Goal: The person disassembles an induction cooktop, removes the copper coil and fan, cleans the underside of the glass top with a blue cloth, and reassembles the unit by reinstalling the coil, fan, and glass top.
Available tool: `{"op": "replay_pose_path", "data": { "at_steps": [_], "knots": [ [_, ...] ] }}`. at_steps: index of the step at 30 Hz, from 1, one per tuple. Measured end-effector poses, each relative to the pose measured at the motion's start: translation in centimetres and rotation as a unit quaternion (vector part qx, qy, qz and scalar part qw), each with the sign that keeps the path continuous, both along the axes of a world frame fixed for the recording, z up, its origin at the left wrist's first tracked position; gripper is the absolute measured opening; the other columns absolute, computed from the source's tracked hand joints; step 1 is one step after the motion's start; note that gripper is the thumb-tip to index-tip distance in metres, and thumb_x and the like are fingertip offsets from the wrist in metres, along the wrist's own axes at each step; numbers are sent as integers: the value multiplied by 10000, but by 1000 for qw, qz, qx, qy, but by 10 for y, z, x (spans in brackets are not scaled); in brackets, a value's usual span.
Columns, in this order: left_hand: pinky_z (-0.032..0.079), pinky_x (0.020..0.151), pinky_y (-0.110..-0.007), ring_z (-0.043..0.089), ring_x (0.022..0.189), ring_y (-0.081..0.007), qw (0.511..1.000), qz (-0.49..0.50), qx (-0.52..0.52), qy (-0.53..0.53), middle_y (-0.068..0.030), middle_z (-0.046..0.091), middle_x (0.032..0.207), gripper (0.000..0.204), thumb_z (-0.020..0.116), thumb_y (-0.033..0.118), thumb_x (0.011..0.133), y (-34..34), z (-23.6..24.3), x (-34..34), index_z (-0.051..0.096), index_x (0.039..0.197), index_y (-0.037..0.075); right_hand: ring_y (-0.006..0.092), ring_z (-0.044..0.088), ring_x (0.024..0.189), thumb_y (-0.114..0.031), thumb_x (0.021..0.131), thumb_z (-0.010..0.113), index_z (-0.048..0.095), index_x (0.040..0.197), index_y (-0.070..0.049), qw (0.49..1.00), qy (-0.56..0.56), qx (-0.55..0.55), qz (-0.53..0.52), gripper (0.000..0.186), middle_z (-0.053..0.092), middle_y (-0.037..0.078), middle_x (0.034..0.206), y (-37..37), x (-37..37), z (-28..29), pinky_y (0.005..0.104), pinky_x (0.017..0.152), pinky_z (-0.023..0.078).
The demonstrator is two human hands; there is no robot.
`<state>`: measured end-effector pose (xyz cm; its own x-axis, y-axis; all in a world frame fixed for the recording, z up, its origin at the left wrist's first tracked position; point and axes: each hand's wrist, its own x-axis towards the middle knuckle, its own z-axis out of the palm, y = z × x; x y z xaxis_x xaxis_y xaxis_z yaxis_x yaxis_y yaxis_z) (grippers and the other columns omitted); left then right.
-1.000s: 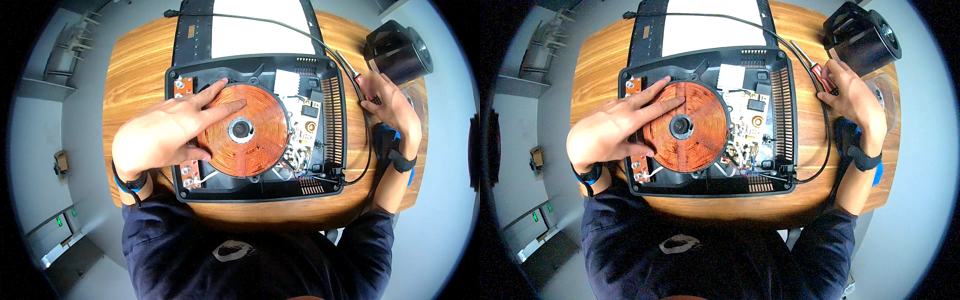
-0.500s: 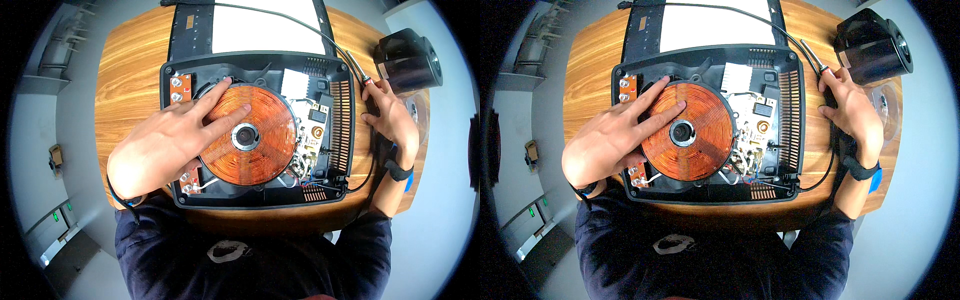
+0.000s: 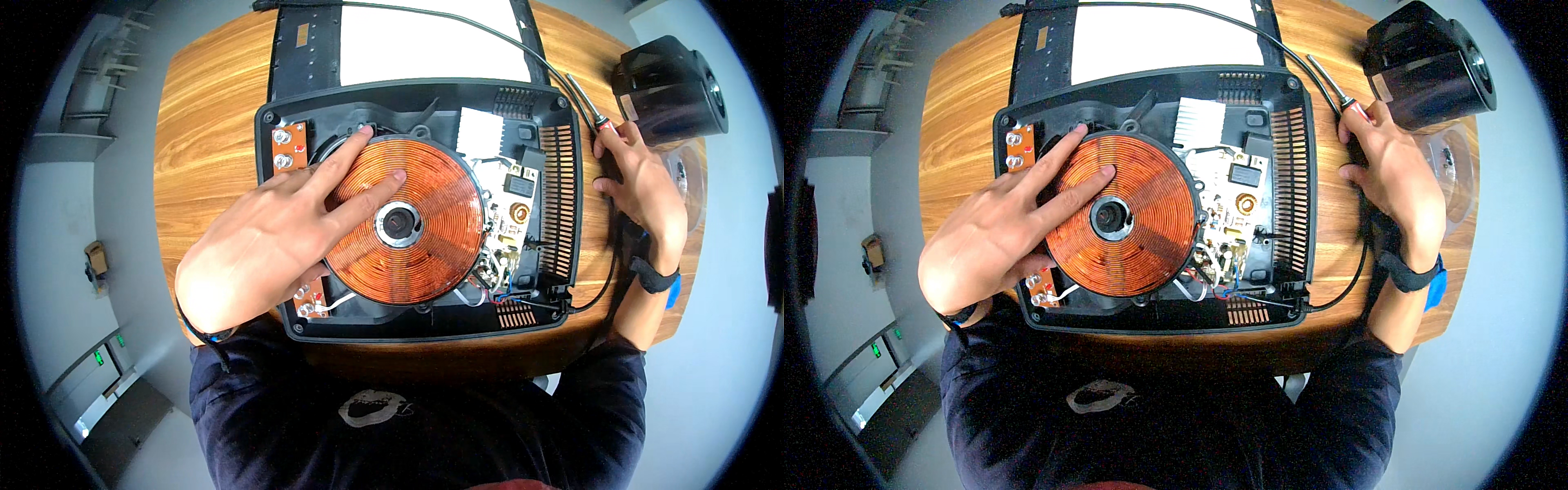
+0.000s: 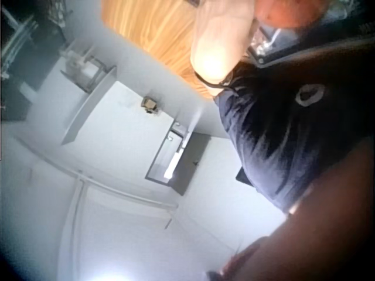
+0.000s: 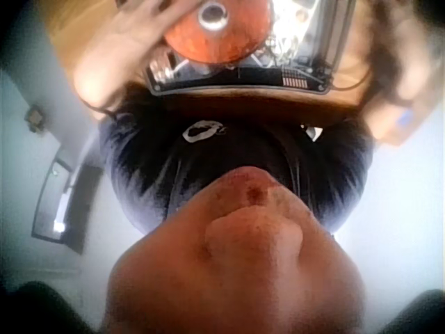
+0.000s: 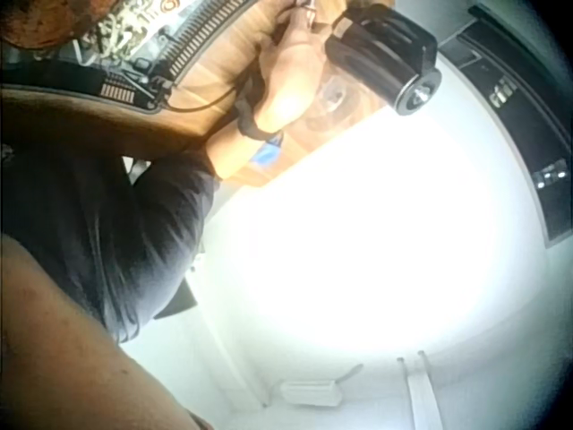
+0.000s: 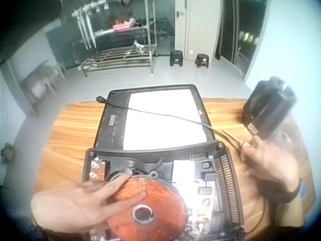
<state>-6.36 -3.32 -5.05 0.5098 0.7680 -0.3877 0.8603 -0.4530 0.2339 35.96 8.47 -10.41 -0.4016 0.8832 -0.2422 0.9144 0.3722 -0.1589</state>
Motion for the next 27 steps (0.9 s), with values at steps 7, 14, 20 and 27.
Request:
{"op": "replay_pose_path", "data": {
  "at_steps": [7,14,20,27],
  "knots": [
    [650,1041,-514,705,1278,-432,1000,1,1,4,-149,268,1875,1332,969,-52,575,0,0,0,441,1751,282,485,688,1202,14,807,924,579,1169,-83,1000,9,8,5,509,650,182,1292,-1,-1,-2,568,993,569],
    [627,1072,-522,686,1309,-449,1000,-1,2,4,-159,267,1873,1338,966,-62,572,0,-2,0,436,1754,275,495,686,1185,16,793,931,579,1169,-73,1000,10,16,19,523,651,184,1283,1,3,-3,569,970,574],
    [621,1070,-527,671,1337,-463,1000,-1,-14,-8,-183,277,1864,1332,955,-69,581,4,2,2,431,1757,272,492,689,1175,-1,803,929,580,1167,-66,1000,3,18,21,508,650,188,1280,1,3,-3,567,964,575],
    [615,1078,-537,672,1337,-471,1000,0,-30,-3,-192,276,1863,1311,960,-40,597,7,8,2,431,1756,266,484,694,1160,7,807,925,574,1165,-60,999,9,13,28,506,641,185,1267,0,3,-1,552,969,580]
  ]
}}
